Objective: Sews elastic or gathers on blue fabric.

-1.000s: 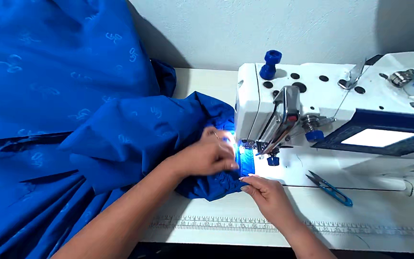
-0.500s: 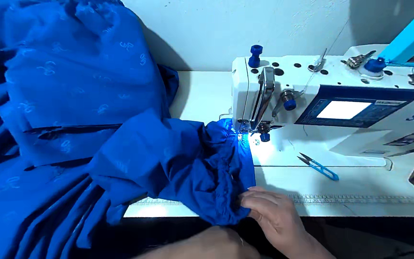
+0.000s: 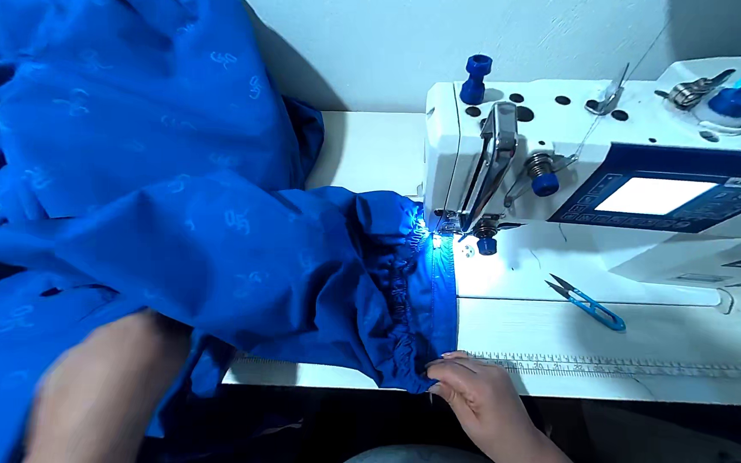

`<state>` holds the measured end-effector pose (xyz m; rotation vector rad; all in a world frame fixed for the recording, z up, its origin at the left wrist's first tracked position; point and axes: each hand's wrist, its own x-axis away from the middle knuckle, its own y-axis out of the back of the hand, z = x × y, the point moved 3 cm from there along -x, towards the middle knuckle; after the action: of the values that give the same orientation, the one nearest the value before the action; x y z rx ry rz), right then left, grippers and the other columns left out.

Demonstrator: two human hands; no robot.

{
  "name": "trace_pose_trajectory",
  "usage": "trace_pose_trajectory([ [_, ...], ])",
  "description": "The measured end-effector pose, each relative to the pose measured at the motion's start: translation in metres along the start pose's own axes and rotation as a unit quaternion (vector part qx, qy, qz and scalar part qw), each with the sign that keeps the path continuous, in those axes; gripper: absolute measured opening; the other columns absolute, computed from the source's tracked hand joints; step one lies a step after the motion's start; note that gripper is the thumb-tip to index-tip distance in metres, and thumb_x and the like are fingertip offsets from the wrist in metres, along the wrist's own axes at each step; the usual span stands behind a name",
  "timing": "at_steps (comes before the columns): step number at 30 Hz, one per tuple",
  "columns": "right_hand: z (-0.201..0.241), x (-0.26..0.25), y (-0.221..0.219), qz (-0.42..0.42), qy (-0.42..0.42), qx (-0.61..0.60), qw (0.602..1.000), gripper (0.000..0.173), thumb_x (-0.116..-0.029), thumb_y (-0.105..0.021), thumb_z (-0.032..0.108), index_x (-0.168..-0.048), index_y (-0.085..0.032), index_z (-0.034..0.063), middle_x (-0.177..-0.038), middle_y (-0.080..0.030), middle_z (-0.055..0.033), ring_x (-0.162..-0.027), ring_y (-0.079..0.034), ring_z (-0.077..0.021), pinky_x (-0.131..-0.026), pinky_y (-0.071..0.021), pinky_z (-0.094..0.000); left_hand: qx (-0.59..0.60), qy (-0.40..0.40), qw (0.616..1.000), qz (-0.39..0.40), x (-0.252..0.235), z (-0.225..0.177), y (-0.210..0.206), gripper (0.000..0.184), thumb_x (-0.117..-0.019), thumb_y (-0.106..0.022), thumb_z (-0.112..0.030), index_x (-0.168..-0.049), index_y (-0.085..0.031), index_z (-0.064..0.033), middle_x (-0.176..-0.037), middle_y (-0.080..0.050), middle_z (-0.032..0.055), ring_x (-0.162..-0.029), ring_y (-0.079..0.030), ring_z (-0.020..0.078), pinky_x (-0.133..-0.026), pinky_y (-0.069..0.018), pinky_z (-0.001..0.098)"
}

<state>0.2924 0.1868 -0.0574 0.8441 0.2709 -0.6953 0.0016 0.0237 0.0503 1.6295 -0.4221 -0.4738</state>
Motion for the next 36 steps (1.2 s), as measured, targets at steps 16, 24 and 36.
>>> trace_pose_trajectory([
  [16,0.001,0.001,0.002,0.000,-0.001,0.026,1.000,0.031,-0.1041,-0.054,0.028,-0.090,-0.073,0.0083,-0.082,-0.076,-0.0006,-0.085,-0.074,-0.0084,-0.095,-0.0559,-0.0245,0.162,-0.362,0.909,0.128,-0.087,-0.241,-0.055,0.050,-0.0886,-0.075,-0.011,-0.135,-0.060,0.0009,-0.138,-0.058,0.0235,-0.134,-0.048,0.0460,-0.104,-0.0315,0.0703],
  [24,-0.002,0.005,0.008,-0.016,-0.029,0.000,0.999,0.029,-0.1041,-0.054,0.023,-0.091,-0.072,0.0050,-0.088,-0.077,-0.0042,-0.091,-0.075,-0.0090,-0.100,-0.0527,-0.0248,0.197,-0.351,0.909,0.109,-0.081,-0.261,-0.065,0.022,-0.0894,-0.072,-0.001,-0.111,-0.071,0.0047,-0.112,-0.070,0.0228,-0.114,-0.059,0.0405,-0.105,-0.0331,0.0601],
  [36,-0.024,-0.030,0.007,-0.003,-0.034,0.009,0.999,0.026,-0.1027,-0.056,0.023,-0.093,-0.075,0.0075,-0.095,-0.078,-0.0020,-0.101,-0.074,-0.0093,-0.103,-0.0527,-0.0255,0.162,-0.383,0.903,-0.106,-0.150,-0.282,-0.131,0.021,-0.0926,-0.065,-0.026,-0.096,-0.075,-0.0086,-0.100,-0.074,0.0082,-0.103,-0.065,0.0318,-0.091,-0.0394,0.0590],
])
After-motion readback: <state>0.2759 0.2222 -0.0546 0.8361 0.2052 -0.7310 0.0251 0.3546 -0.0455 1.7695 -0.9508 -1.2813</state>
